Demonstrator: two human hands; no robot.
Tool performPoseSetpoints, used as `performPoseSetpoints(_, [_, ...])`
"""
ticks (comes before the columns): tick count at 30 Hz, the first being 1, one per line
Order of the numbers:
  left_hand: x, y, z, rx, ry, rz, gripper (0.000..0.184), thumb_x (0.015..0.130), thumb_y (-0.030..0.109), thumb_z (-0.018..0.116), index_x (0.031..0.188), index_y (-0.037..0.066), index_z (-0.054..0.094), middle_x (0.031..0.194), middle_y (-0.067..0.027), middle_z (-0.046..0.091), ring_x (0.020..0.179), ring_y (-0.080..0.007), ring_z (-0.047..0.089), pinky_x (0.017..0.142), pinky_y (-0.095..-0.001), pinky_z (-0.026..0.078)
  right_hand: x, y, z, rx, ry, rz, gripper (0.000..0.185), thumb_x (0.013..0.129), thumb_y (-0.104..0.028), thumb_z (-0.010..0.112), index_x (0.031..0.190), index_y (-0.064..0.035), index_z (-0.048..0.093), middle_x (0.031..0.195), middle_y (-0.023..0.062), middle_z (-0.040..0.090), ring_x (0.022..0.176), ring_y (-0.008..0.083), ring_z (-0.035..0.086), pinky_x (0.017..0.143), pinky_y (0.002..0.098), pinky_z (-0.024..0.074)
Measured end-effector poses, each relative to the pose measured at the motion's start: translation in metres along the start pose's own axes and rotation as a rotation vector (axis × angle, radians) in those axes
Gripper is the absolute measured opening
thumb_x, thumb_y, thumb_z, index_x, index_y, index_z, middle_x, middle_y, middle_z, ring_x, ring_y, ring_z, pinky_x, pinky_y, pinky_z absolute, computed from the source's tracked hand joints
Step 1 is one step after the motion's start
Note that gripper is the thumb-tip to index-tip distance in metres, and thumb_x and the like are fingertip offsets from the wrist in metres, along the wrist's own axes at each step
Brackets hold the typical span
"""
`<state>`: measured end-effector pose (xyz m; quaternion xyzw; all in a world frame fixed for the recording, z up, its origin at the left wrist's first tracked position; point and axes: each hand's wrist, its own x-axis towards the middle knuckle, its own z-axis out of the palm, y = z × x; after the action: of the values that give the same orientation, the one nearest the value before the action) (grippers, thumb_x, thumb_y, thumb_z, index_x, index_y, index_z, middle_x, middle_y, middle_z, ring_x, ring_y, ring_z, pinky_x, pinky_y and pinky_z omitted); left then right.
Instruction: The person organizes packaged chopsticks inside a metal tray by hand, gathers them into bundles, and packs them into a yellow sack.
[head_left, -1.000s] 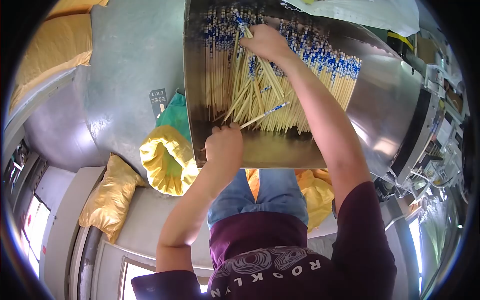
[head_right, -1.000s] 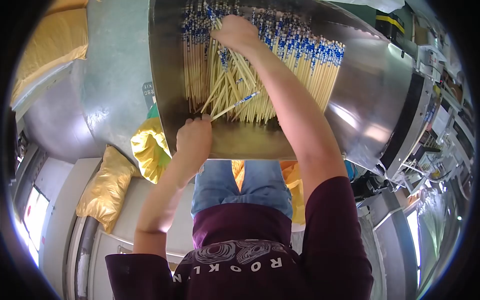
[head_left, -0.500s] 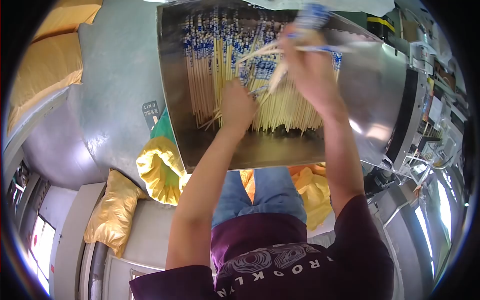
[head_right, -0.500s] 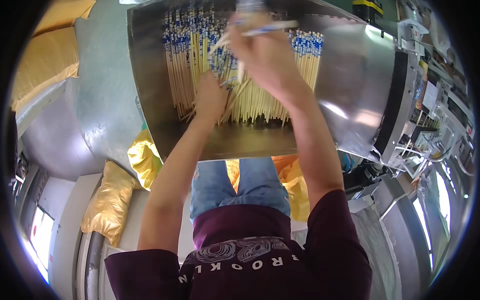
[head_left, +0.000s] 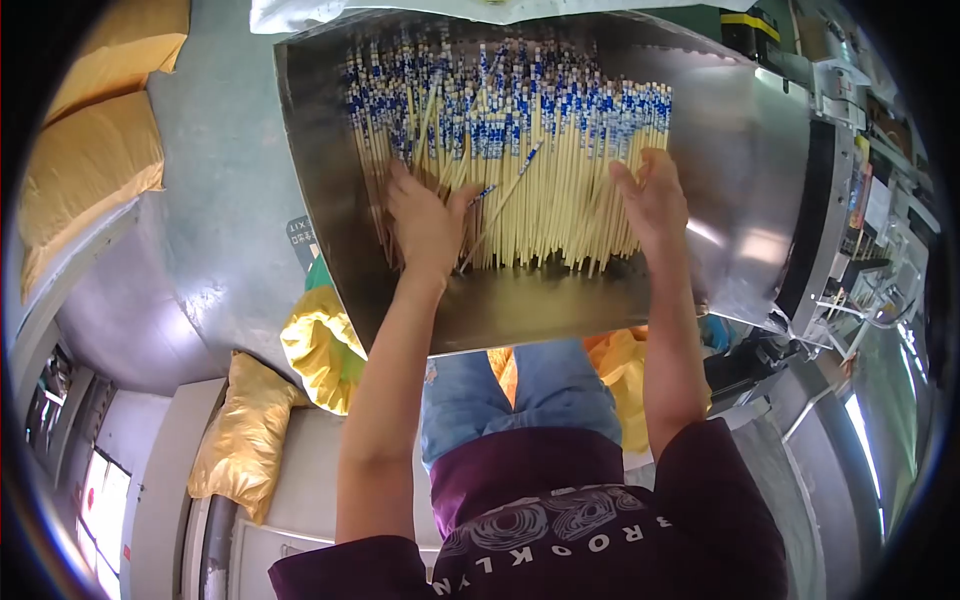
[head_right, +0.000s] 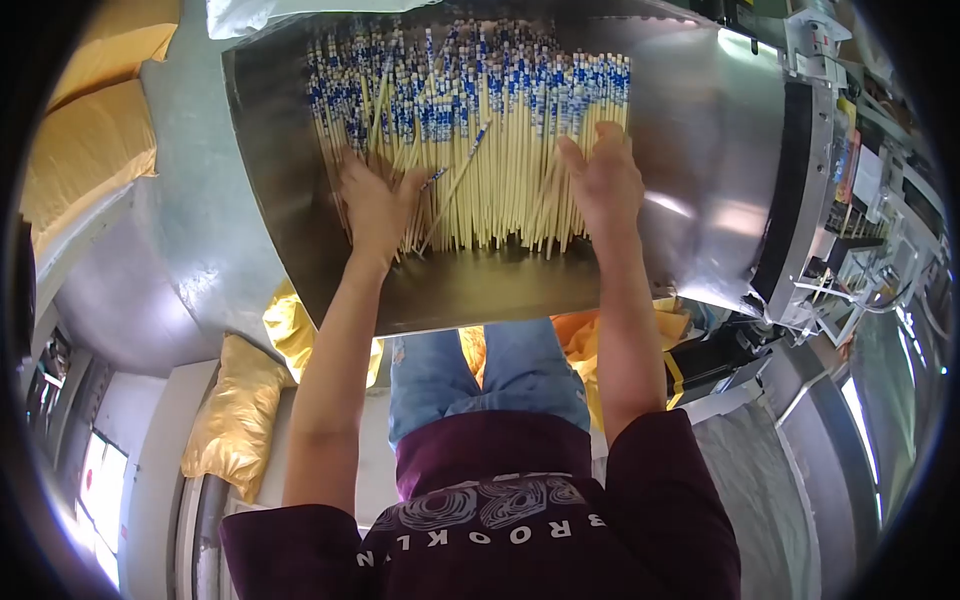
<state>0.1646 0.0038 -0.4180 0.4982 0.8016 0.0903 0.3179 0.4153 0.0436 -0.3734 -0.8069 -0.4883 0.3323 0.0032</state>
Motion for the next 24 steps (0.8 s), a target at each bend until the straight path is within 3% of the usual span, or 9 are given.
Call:
performPoseSetpoints(2, [-0.004,0.005,0.011,0.165,0.003,0.055,0.114,0.063,0.055,0.074,0.135,-0.011,0.014,0.135,-0.0290,0.031,0.120,-0.0435,0.034,0.097,-0.0491,0.034,0.000,-0.003,0.005,-0.277,0.307,-0.159,0.070,0.076,-0.044,0.068,0.122,0.0030,0.044,0.111,0.0203,0.052,0.103,0.0306,0.052,0.085,0.0412,0.0431])
performPoseSetpoints(3, [-0.005,0.008,0.016,0.249,-0.015,0.057,0.125,0.055,0.062,0.073,0.136,-0.010,0.013,0.136,-0.0278,0.029,0.121,-0.0417,0.034,0.097,-0.0504,0.034,0.001,-0.005,0.009,-0.278,0.317,-0.155,0.070,0.076,-0.044,0.068,0.122,0.0030,0.044,0.111,0.0203,0.052,0.103,0.0306,0.052,0.085,0.0412,0.0431])
performPoseSetpoints(6, [-0.001,0.011,0.021,0.317,-0.030,0.106,0.120,0.058,0.059,0.074,0.136,-0.011,0.014,0.136,-0.0276,0.029,0.121,-0.0417,0.034,0.098,-0.0494,0.034,0.003,-0.009,0.027,-0.349,0.314,-0.107,0.090,0.072,-0.055,0.067,0.132,0.0030,0.033,0.128,0.0253,0.038,0.117,0.0411,0.039,0.096,0.0473,0.0349])
performPoseSetpoints(9, [0.011,-0.009,0.012,-0.055,-0.077,0.009,0.096,0.073,0.042,0.069,0.135,-0.010,0.017,0.135,-0.0270,0.030,0.122,-0.0416,0.033,0.100,-0.0473,0.031,0.002,-0.024,0.057,-0.199,0.242,0.001,0.107,0.073,-0.060,0.063,0.142,0.0017,0.010,0.138,0.0264,0.028,0.124,0.0471,0.029,0.102,0.0521,0.0270])
performPoseSetpoints(10, [0.015,-0.017,0.012,-0.278,-0.137,-0.090,0.087,0.077,0.035,0.066,0.134,-0.009,0.018,0.135,-0.0270,0.031,0.122,-0.0416,0.033,0.102,-0.0465,0.029,0.000,-0.028,0.069,-0.198,0.248,0.007,0.107,0.073,-0.060,0.063,0.142,0.0017,0.010,0.138,0.0264,0.028,0.124,0.0471,0.029,0.102,0.0521,0.0270])
performPoseSetpoints(14, [0.005,-0.008,-0.012,-0.149,-0.005,-0.090,0.079,0.084,0.032,0.058,0.136,-0.009,0.016,0.137,-0.0278,0.029,0.125,-0.0420,0.030,0.105,-0.0451,0.023,-0.025,-0.090,0.101,-0.031,0.058,0.020,0.104,0.076,-0.056,0.061,0.142,0.0043,0.006,0.139,0.0277,0.025,0.126,0.0451,0.028,0.104,0.0514,0.0249])
performPoseSetpoints(18, [0.004,-0.007,-0.015,-0.204,0.088,-0.144,0.089,0.087,0.049,0.050,0.139,-0.009,0.007,0.141,-0.0314,0.020,0.131,-0.0424,0.019,0.108,-0.0437,0.017,-0.036,-0.118,0.131,0.025,-0.018,-0.161,0.103,0.076,-0.054,0.062,0.140,0.0068,0.010,0.134,0.0276,0.030,0.122,0.0436,0.032,0.103,0.0505,0.0258])
performPoseSetpoints(21, [0.005,-0.009,-0.011,-0.208,0.015,-0.168,0.107,0.079,0.062,0.054,0.138,-0.011,0.001,0.142,-0.0344,0.013,0.133,-0.0449,0.010,0.109,-0.0484,0.013,-0.033,-0.109,0.126,-0.107,0.089,-0.254,0.097,0.075,-0.046,0.065,0.138,0.0069,0.015,0.133,0.0255,0.031,0.118,0.0409,0.035,0.100,0.0479,0.0293])
performPoseSetpoints(24, [0.006,-0.004,0.000,-0.066,0.054,-0.108,0.115,0.072,0.059,0.064,0.137,-0.012,0.001,0.142,-0.0331,0.013,0.131,-0.0462,0.013,0.109,-0.0485,0.012,-0.026,-0.092,0.113,-0.192,0.125,-0.263,0.092,0.077,-0.044,0.064,0.139,0.0054,0.017,0.133,0.0243,0.032,0.117,0.0399,0.037,0.098,0.0470,0.0322])
